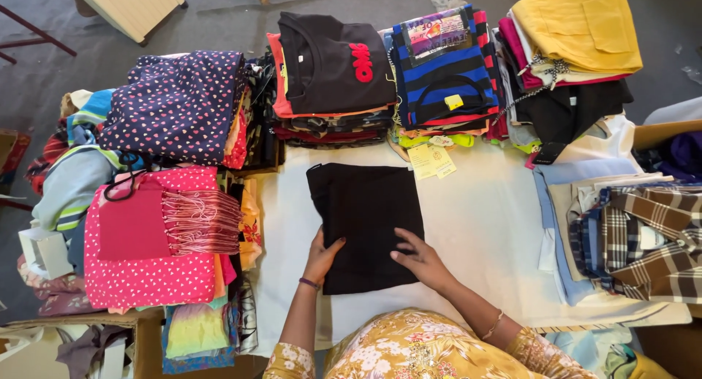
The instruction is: Folding and stacking various garments such as shirts and pants onto a workstation table.
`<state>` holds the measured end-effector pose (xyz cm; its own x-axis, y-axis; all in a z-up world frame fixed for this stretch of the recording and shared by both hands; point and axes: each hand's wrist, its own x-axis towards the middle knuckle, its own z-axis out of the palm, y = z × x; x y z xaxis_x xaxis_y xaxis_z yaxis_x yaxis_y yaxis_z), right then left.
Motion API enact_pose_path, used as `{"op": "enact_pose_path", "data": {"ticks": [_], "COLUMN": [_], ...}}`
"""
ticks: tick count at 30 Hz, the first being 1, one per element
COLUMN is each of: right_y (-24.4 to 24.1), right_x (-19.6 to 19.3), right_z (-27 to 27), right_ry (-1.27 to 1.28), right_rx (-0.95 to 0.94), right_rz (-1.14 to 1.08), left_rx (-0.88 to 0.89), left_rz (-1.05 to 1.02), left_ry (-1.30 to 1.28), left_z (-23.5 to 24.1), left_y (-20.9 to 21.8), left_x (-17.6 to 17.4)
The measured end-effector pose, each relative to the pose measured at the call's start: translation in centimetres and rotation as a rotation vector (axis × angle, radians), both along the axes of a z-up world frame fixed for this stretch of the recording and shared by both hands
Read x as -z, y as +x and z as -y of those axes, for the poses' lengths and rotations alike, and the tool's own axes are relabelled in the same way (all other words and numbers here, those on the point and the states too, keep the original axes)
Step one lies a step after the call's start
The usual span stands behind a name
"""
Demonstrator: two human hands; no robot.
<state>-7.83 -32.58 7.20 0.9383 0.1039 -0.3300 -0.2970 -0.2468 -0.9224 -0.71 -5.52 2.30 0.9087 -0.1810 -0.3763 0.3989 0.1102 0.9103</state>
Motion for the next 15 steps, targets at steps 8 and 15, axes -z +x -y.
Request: {"op": "enact_pose_path", "data": {"ticks": [8,15], "right_y": [1.0,1.1], "right_x": [0.4,4.6], "right_z": [-0.8,6.5], "right_ry": [0.316,-0.508], "right_rx": [-0.178,0.116], "right_rz": [0.034,0.387], "left_rx": [0.065,-0.155], "left_rz": [0.12,-0.052], "left_ry": [-0.138,-0.393], "left_z": [2.1,-2.3], "left_y": [-1.3,-4.0], "left_x": [-4.3,-10.1]}}
